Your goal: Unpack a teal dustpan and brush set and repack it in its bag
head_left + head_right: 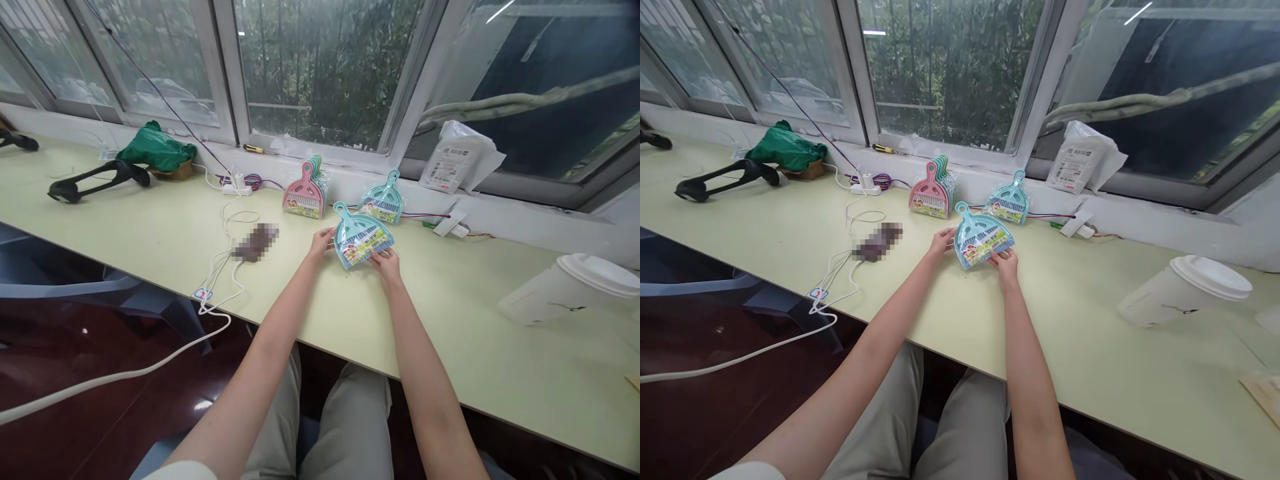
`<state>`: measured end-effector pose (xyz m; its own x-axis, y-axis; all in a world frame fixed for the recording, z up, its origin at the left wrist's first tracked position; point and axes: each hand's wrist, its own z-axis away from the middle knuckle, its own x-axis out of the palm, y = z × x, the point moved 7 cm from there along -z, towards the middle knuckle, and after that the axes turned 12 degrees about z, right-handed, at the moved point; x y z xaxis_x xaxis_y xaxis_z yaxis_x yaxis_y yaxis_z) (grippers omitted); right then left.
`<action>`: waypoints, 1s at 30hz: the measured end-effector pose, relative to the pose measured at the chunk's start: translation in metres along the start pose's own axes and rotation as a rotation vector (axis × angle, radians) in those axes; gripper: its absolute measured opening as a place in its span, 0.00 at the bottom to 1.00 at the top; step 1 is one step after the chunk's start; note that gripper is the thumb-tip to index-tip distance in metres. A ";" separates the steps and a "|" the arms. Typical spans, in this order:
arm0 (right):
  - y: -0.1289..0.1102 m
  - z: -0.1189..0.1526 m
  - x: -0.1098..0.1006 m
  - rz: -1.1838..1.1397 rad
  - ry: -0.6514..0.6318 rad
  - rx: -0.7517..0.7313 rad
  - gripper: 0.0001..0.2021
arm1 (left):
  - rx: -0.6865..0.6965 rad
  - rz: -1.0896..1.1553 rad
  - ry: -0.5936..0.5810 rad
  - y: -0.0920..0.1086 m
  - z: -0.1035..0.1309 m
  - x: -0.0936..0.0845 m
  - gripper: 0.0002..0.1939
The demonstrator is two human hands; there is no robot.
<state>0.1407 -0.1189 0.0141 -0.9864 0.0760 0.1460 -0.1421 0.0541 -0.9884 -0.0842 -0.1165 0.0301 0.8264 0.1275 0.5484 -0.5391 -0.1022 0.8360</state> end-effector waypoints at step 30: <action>-0.007 0.004 -0.006 -0.111 0.044 0.102 0.15 | -0.079 -0.094 -0.200 -0.033 0.016 0.044 0.28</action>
<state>0.1470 -0.1236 0.0199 -0.9598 0.1189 0.2541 -0.2600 -0.0370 -0.9649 -0.0275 -0.1237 0.0267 0.8853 -0.0664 0.4602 -0.4623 -0.0204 0.8865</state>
